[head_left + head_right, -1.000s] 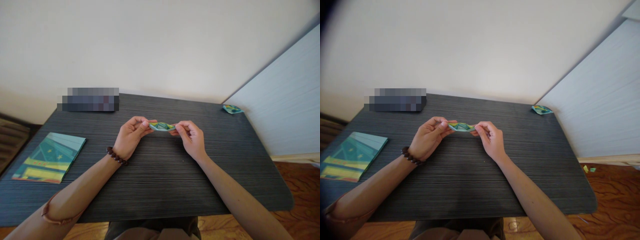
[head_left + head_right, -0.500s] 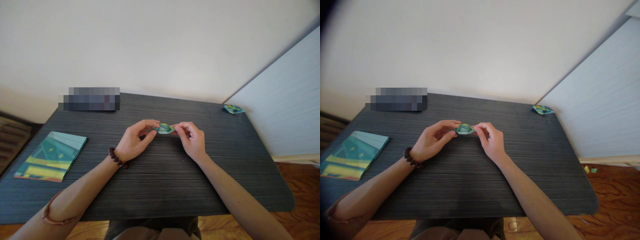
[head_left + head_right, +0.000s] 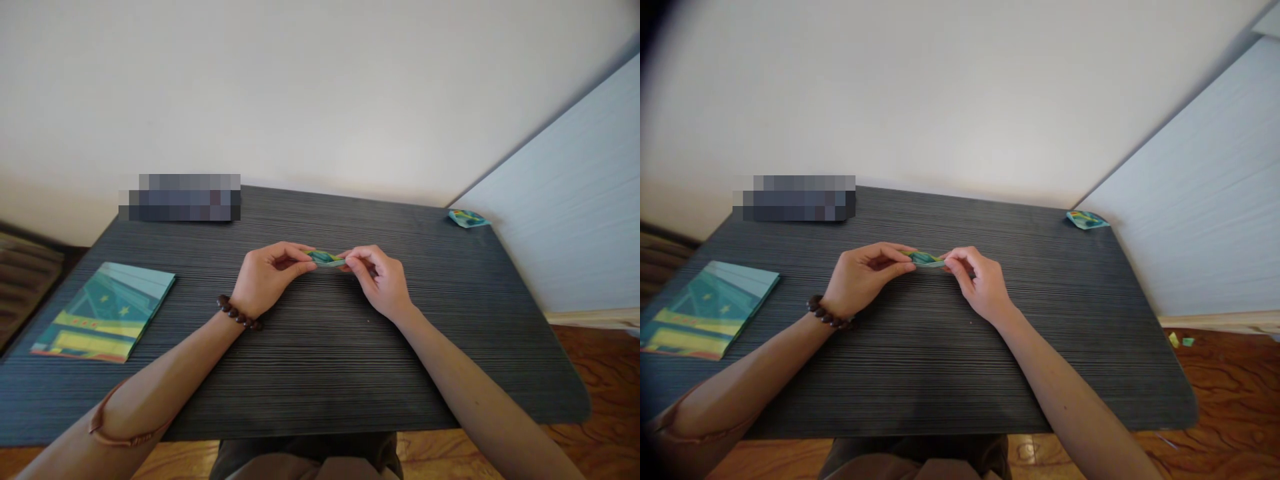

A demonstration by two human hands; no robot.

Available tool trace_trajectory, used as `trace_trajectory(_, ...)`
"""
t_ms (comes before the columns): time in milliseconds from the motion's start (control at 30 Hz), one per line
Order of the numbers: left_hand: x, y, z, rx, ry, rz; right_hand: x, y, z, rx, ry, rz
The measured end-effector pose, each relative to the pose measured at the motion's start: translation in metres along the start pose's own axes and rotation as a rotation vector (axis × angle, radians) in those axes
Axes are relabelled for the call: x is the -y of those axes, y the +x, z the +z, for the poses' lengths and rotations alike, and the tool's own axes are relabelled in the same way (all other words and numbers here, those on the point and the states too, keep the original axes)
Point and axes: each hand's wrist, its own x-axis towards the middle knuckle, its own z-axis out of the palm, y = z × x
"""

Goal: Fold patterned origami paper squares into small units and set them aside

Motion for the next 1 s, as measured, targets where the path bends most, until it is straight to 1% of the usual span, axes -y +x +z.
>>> trace_trajectory(133,0.0,-0.002,0.0,0.009,0.084,0.053,0.004,-0.001,0.0,0.041,-0.028,-0.085)
trace_trajectory(300,-0.002,-0.004,0.001,0.028,0.169,0.089,0.007,0.001,0.002,0.178,-0.153,-0.249)
trace_trajectory(367,-0.002,-0.004,0.001,0.031,0.19,0.093,0.007,0.002,0.002,0.162,-0.174,-0.258)
trace_trajectory(500,-0.002,-0.005,0.001,0.034,0.195,0.093,0.006,0.003,0.003,0.102,-0.19,-0.226)
trace_trajectory(700,0.0,-0.004,-0.001,0.045,0.197,0.079,0.008,0.001,0.003,0.077,-0.196,-0.214)
trace_trajectory(800,0.003,-0.003,-0.005,0.086,0.268,0.085,0.006,0.0,0.002,0.075,-0.216,-0.238)
trace_trajectory(900,0.006,-0.003,-0.008,0.142,0.409,0.144,0.004,-0.001,0.001,0.067,-0.232,-0.262)
trace_trajectory(1000,0.008,-0.002,-0.01,0.159,0.534,0.265,0.002,-0.001,0.002,0.064,-0.232,-0.274)
